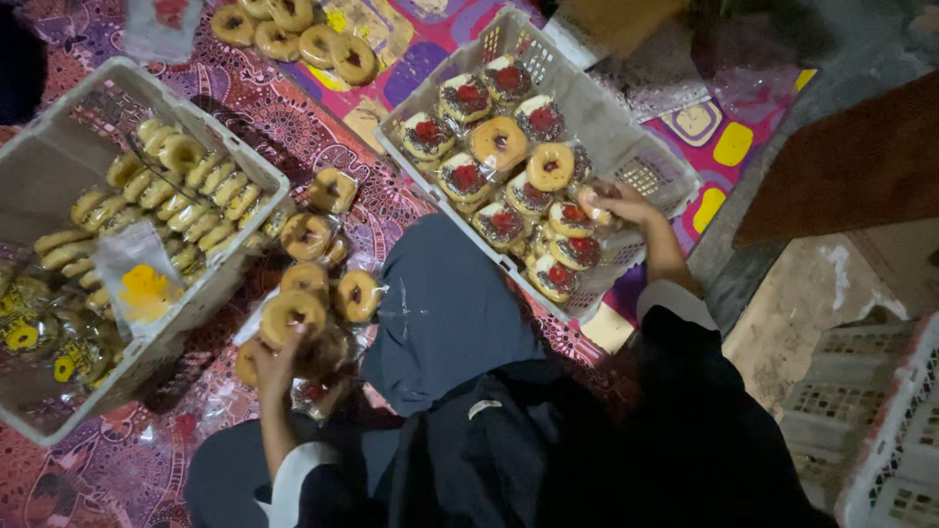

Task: The person sits on a patterned floor mat and packages donuts into small plastic bags. They pick up donuts from a wooden board, place them into bags, and arrange the filled bags into a white plastic crate. The person also uses a grater to sprinkle white topping onto rows of donuts on the board.

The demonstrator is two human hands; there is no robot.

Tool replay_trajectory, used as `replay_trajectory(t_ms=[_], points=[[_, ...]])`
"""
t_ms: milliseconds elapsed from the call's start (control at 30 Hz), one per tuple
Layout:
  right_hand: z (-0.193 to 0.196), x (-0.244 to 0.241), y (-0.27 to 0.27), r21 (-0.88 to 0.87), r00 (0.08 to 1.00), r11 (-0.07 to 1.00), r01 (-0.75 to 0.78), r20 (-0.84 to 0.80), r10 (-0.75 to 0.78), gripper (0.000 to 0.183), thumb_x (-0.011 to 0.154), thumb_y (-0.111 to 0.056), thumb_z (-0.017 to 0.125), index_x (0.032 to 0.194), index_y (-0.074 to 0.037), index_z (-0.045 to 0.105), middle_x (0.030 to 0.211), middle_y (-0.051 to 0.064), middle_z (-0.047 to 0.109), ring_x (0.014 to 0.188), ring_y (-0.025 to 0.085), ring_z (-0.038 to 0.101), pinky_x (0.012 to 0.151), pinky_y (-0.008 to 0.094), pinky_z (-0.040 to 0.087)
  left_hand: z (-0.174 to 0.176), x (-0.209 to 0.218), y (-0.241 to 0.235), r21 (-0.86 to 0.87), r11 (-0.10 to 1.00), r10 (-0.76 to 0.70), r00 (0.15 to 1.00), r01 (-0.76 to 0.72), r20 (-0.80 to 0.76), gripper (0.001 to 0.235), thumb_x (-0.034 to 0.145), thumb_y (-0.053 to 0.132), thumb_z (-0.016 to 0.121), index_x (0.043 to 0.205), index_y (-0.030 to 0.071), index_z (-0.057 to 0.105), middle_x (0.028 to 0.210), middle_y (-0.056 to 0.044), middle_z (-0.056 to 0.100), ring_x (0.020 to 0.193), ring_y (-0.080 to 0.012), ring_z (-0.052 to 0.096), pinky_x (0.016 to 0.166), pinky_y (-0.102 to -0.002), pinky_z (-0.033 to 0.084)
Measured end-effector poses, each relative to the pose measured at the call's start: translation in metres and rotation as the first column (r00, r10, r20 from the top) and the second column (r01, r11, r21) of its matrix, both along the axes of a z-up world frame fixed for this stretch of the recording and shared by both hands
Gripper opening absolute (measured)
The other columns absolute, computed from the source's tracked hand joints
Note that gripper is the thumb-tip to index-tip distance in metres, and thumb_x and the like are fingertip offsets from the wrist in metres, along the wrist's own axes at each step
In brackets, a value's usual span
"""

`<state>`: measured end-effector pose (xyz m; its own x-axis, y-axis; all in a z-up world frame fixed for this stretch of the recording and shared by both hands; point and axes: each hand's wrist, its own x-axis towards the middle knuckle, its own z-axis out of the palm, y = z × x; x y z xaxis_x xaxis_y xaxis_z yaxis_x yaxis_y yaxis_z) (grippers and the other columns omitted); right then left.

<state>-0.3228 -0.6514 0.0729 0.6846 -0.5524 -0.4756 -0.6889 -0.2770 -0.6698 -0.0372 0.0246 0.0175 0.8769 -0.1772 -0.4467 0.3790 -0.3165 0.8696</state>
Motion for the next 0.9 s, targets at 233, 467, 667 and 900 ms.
replay_trajectory(t_ms=[233,467,667,900], points=[[-0.005,0.008,0.009,-0.119,0.998,0.993,0.004,0.061,0.003,0.082,0.072,-0.042,0.084,0.142,-0.008,0.06,0.13,0.014,0.072,0.114,0.024,0.069,0.101,0.038,0.055,-0.047,0.007,0.014,0.397,0.914,-0.073,0.927,-0.086,0.368,0.091,0.095,0.053,0.081,0.155,-0.003,0.041,0.147,-0.028,0.052,0.138,-0.0397,0.046,0.119,-0.052,0.036],[0.057,0.022,0.209,0.401,0.906,0.91,0.106,0.338,-0.255,0.037,0.096,-0.012,0.061,0.131,-0.003,0.053,0.115,0.016,0.067,0.091,0.026,0.069,0.077,0.038,0.06,0.053,-0.109,-0.088,-0.142,0.958,-0.197,0.934,0.248,0.299,0.131,0.067,0.04,0.092,0.163,0.002,0.011,0.169,-0.023,0.021,0.156,-0.0345,0.024,0.126,-0.045,0.025],[0.029,0.047,0.239,0.632,0.834,0.775,-0.014,0.435,-0.339,0.047,0.087,-0.035,0.073,0.117,0.001,0.065,0.118,0.021,0.072,0.108,0.033,0.071,0.095,0.044,0.058,0.079,-0.184,-0.156,-0.655,0.749,-0.144,0.989,0.099,-0.016,0.08,0.088,0.008,0.075,0.157,0.0,0.034,0.145,-0.016,0.054,0.127,-0.0267,0.056,0.106,-0.038,0.048],[-0.011,0.02,0.032,-0.149,0.945,0.935,-0.322,-0.108,0.308,0.132,0.057,-0.062,0.091,0.159,-0.006,0.029,0.15,0.024,0.05,0.133,0.032,0.054,0.111,0.037,0.042,0.083,-0.109,-0.046,-0.529,0.837,-0.03,0.956,-0.136,-0.293,0.072,0.09,0.005,0.066,0.157,0.008,0.04,0.125,-0.012,0.064,0.102,-0.0212,0.066,0.084,-0.036,0.055]])
